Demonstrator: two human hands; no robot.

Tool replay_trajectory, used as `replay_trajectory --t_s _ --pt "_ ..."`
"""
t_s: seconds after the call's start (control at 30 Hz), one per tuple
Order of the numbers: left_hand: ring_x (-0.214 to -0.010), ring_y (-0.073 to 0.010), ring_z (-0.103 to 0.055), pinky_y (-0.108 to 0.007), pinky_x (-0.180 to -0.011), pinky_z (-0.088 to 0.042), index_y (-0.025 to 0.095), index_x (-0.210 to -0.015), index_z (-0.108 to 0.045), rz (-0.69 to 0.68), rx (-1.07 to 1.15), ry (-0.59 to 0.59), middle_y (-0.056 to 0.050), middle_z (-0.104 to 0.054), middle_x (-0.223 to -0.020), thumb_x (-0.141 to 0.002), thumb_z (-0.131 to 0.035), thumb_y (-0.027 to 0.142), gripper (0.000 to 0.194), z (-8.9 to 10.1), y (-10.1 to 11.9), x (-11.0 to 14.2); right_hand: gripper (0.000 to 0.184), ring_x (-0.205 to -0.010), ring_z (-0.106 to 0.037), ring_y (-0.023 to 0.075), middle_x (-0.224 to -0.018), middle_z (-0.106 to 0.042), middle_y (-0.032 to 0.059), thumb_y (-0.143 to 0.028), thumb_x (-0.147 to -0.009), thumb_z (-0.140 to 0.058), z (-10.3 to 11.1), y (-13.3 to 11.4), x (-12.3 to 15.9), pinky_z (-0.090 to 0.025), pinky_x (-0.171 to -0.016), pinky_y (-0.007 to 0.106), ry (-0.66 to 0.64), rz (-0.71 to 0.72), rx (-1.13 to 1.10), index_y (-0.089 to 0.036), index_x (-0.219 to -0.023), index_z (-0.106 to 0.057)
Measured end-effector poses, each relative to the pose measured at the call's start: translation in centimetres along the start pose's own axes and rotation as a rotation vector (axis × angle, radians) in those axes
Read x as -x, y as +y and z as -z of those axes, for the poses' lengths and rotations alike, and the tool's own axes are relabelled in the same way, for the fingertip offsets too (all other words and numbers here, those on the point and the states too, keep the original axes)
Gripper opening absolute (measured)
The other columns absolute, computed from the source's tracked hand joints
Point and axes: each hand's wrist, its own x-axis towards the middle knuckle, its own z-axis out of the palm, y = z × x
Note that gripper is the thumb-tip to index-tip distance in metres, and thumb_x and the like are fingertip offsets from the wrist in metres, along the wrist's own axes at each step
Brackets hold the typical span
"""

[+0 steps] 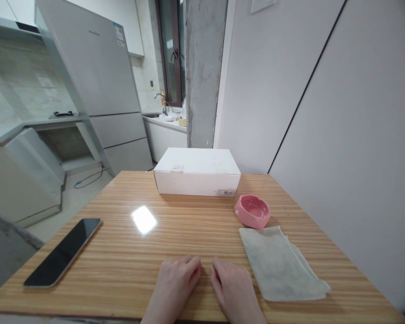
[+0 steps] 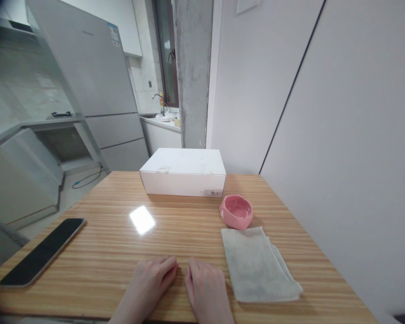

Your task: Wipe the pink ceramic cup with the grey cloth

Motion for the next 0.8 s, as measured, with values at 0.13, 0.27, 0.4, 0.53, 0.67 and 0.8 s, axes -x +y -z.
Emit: replay_trajectory --t_s 0.13,0.27,0.4,0.53,0.67,0.8 --pt "-0.063 -0.0163 -0.065 -0.025 -0.052 -0.032 0.023 -0.075 -0.057 0.0 -0.005 0.009 0.003 -0.068 -0.071 -0.087 -0.048 0.014 0.018 -0.09 -0.02 0.02 0.019 -0.054 -0.061 0.017 -0.062 -0.063 -0.0007 -0.013 -0.088 -0.038 -0.02 0.03 0.08 -0.025 -0.052 0.027 -0.017 -0.006 -0.001 -0.023 -0.073 -0.046" --pt "-0.062 -0.016 -0.065 -0.025 -0.052 -0.032 0.023 -0.074 -0.058 -0.001 -0.006 0.013 0.002 -0.068 -0.071 -0.087 -0.047 0.014 0.019 -0.03 -0.03 0.03 0.019 -0.054 -0.061 0.0167 -0.062 -0.063 -0.0004 -0.014 -0.088 -0.039 0.05 -0.01 0.02 -0.025 -0.052 0.027 -0.021 -0.008 0.005 -0.023 -0.072 -0.045" --pt "-0.062 -0.0153 -0.065 -0.024 -0.052 -0.032 0.023 -0.074 -0.058 0.006 -0.005 0.009 0.002 -0.068 -0.07 -0.087 -0.046 0.014 0.02 0.02 -0.03 0.01 0.02 -0.053 -0.06 0.0161 -0.06 -0.062 -0.001 -0.015 -0.089 -0.038 0.03 -0.02 -0.05 -0.025 -0.052 0.027 0.0 -0.004 -0.001 -0.023 -0.072 -0.045" --pt "-0.063 -0.0154 -0.065 -0.023 -0.053 -0.033 0.023 -0.074 -0.059 0.016 0.002 -0.001 0.002 -0.069 -0.07 -0.086 -0.047 0.014 0.02 0.07 0.08 -0.02 0.019 -0.053 -0.059 0.0157 -0.061 -0.062 -0.001 -0.015 -0.089 -0.038 -0.1 0.03 0.04 -0.025 -0.052 0.027 0.025 0.003 0.001 -0.023 -0.072 -0.045" --pt "-0.064 -0.0155 -0.065 -0.023 -0.054 -0.034 0.022 -0.071 -0.058 0.048 0.006 -0.007 0.002 -0.068 -0.07 -0.085 -0.047 0.012 0.02 0.11 0.22 -0.02 0.018 -0.053 -0.059 0.016 -0.061 -0.061 -0.001 -0.014 -0.087 -0.038 -0.21 0.1 0.14 -0.025 -0.052 0.027 0.027 0.011 0.01 -0.023 -0.073 -0.045" --pt "-0.063 -0.016 -0.064 -0.024 -0.055 -0.034 0.022 -0.071 -0.058 0.058 0.01 -0.005 0.001 -0.068 -0.07 -0.084 -0.047 0.012 0.02 0.01 0.24 -0.03 0.019 -0.054 -0.059 0.0161 -0.061 -0.061 -0.0009 -0.014 -0.087 -0.038 -0.33 0.16 0.24 -0.026 -0.053 0.027 0.014 0.003 0.003 -0.023 -0.072 -0.045"
